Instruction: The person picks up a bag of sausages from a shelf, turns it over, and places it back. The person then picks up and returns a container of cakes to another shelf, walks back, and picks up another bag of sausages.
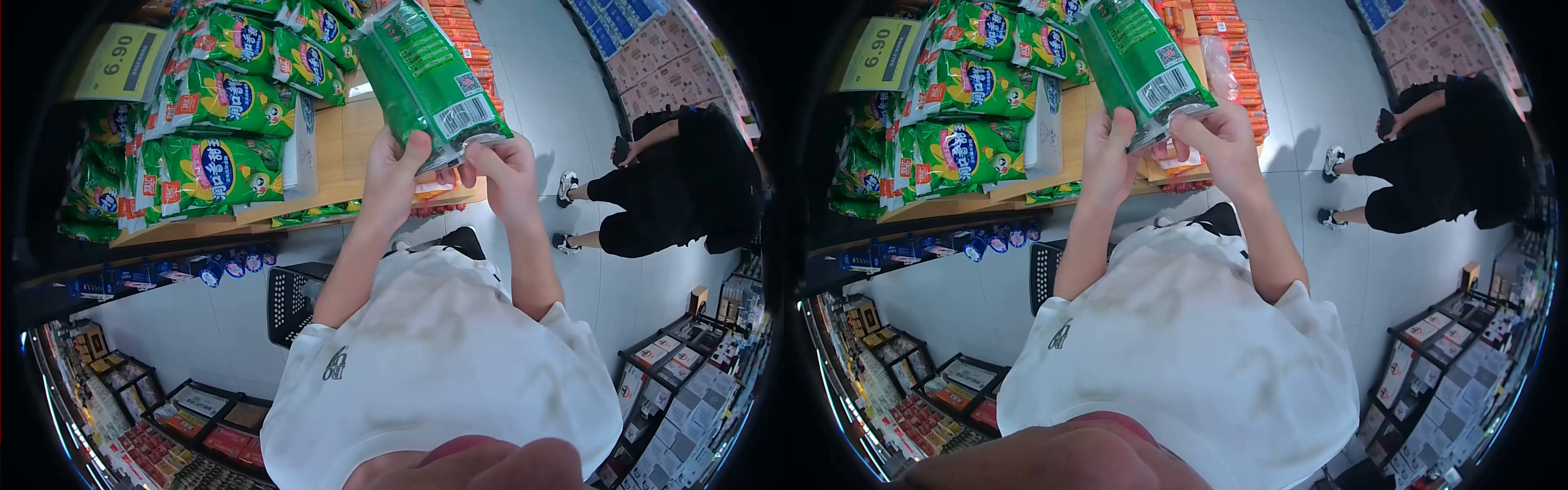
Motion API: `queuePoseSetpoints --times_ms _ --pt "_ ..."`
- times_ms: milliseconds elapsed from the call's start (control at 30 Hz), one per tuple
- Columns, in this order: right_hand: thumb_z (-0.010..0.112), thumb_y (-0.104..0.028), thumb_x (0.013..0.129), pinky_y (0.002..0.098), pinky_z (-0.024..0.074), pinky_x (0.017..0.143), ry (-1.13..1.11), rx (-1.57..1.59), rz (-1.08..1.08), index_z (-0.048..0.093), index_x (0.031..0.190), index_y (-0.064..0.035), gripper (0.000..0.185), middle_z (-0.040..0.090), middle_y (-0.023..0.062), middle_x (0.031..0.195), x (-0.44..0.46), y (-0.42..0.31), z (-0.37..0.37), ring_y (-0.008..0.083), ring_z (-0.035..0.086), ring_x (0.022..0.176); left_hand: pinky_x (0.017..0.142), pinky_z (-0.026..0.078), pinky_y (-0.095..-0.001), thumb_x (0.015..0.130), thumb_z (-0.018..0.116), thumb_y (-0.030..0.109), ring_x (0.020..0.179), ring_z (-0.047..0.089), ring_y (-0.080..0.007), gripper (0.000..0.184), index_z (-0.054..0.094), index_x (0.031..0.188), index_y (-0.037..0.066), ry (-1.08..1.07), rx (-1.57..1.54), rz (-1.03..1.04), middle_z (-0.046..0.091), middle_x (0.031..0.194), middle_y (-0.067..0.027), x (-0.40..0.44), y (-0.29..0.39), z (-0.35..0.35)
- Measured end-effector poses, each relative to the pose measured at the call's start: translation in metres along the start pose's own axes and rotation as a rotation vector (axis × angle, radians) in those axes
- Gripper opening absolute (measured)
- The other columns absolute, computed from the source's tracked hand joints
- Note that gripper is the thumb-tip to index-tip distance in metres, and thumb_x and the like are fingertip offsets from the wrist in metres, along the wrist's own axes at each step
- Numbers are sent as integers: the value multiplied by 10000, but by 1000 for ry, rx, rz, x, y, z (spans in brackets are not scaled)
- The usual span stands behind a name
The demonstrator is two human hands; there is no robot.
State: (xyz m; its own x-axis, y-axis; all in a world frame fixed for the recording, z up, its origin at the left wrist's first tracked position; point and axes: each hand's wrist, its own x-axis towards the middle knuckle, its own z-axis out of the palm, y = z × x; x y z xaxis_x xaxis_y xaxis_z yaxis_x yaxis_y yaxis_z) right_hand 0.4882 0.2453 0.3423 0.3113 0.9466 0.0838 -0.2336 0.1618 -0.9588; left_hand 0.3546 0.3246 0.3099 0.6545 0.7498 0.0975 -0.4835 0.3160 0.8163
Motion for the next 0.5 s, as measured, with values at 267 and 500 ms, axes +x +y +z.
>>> queuePoseSetpoints --times_ms 267,500 --pt "581 -79 879 265 447 579 22 69 -81 610 897 40 123 627 81 760 17 1 1 131 571 596 618 514 -323 1023 280 499 732 638 -183 555 509 1144 9 -55 -192 -120 659 898 -126 1 2 -10" --pt "548 -86 901 285 467 768 155 290 -147 600 1000 24 157 636 57 891 25 -12 27 130 597 798 706 491 -333 975 199 638 790 611 -186 739 531 1207 20 16 -299 -63 646 936 -101 10 7 -3"
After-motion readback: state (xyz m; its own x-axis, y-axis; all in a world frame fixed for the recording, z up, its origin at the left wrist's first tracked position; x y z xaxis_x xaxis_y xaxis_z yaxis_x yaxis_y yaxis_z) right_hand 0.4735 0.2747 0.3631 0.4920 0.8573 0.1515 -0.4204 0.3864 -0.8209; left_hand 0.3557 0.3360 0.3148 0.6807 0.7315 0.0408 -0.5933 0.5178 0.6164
